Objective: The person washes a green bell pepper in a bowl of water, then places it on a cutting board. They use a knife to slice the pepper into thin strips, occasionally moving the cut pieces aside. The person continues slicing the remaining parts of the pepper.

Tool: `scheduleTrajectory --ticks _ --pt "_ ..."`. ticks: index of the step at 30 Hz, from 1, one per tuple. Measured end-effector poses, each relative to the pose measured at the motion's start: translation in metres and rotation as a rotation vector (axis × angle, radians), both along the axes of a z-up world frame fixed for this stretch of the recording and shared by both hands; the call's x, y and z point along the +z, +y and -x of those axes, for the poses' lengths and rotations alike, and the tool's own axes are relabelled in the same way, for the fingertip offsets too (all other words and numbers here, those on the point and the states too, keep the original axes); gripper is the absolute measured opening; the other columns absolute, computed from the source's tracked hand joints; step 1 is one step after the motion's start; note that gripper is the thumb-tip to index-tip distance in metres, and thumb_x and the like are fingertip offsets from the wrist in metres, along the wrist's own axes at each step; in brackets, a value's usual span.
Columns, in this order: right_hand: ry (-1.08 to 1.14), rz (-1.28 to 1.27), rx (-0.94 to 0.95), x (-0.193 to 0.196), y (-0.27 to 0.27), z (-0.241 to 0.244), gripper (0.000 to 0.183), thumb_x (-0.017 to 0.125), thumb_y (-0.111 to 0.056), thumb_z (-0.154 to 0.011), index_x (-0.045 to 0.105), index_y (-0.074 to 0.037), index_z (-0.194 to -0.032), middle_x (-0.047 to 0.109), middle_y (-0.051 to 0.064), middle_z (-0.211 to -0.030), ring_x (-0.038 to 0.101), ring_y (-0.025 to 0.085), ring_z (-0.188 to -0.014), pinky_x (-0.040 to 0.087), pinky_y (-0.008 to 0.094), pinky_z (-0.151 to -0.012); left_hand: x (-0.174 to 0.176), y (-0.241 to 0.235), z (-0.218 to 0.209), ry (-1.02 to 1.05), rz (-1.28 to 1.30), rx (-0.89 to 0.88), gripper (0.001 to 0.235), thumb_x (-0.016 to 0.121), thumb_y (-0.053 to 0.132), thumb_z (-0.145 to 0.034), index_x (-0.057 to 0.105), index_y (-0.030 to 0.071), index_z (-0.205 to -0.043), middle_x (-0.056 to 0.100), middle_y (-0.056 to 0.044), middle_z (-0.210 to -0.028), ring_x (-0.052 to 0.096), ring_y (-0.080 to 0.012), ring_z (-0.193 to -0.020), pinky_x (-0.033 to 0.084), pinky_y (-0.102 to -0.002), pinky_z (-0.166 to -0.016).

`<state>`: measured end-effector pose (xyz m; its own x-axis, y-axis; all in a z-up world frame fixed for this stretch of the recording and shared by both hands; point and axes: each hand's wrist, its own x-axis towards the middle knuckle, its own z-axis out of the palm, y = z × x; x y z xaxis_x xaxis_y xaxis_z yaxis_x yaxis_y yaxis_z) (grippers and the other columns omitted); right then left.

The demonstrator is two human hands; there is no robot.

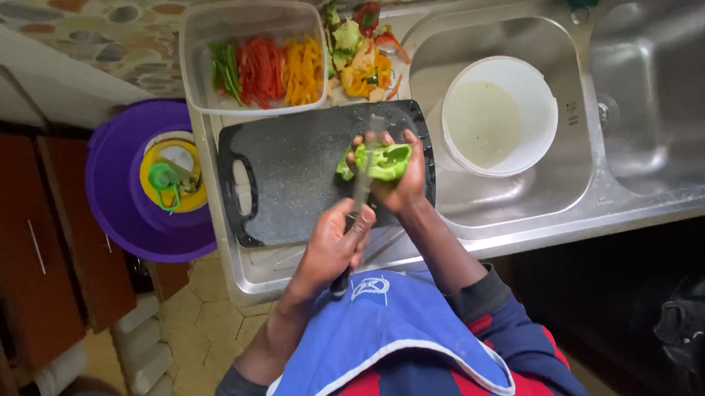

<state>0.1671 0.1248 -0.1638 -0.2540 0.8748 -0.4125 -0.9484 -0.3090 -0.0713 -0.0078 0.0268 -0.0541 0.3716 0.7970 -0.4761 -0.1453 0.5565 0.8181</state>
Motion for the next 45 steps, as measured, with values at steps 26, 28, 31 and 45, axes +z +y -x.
scheduleTrajectory --ticks 26,28,31,45 --pt "-0.973 -0.222 -0.202 -0.067 -0.037 -0.046 0.036 0.066 -0.002 -0.114 0.054 -0.001 -0.148 0.078 0.023 -0.141 0.081 0.033 -0.128 0.068 0.043 -0.107 0.016 0.168 -0.036 0.674 -0.747 0.071 0.037 0.074 0.004 -0.100 0.071 -0.010 -0.135 0.079 -0.044 -0.107 0.077 -0.0651 -0.104 0.062 -0.070 -0.087" --pt "-0.950 -0.244 -0.226 -0.070 -0.031 -0.045 0.036 0.064 -0.002 -0.114 0.053 0.000 -0.149 0.077 0.024 -0.140 0.081 0.036 -0.129 0.069 0.044 -0.107 0.015 0.204 -0.038 0.671 -0.850 0.083 0.041 0.076 0.003 -0.101 0.070 -0.011 -0.138 0.077 -0.046 -0.116 0.075 -0.0673 -0.110 0.062 -0.071 -0.090" --pt "-0.888 -0.269 -0.243 -0.071 -0.025 -0.043 0.035 0.061 -0.003 -0.116 0.053 0.001 -0.149 0.076 0.027 -0.142 0.079 0.039 -0.131 0.068 0.047 -0.107 0.024 0.228 -0.032 0.783 -0.944 0.099 0.043 0.075 0.003 -0.101 0.070 -0.011 -0.142 0.076 -0.044 -0.117 0.075 -0.0663 -0.111 0.062 -0.071 -0.094" --pt "-0.623 -0.019 -0.323 -0.051 -0.014 -0.008 0.038 0.067 0.009 -0.106 0.058 -0.011 -0.136 0.079 0.014 -0.134 0.083 0.026 -0.114 0.072 0.041 -0.099 -0.028 0.042 -0.042 0.609 -0.227 0.218 0.056 0.083 0.039 -0.103 0.072 0.000 -0.142 0.080 -0.026 -0.076 0.080 -0.0334 -0.054 0.063 -0.044 -0.051"
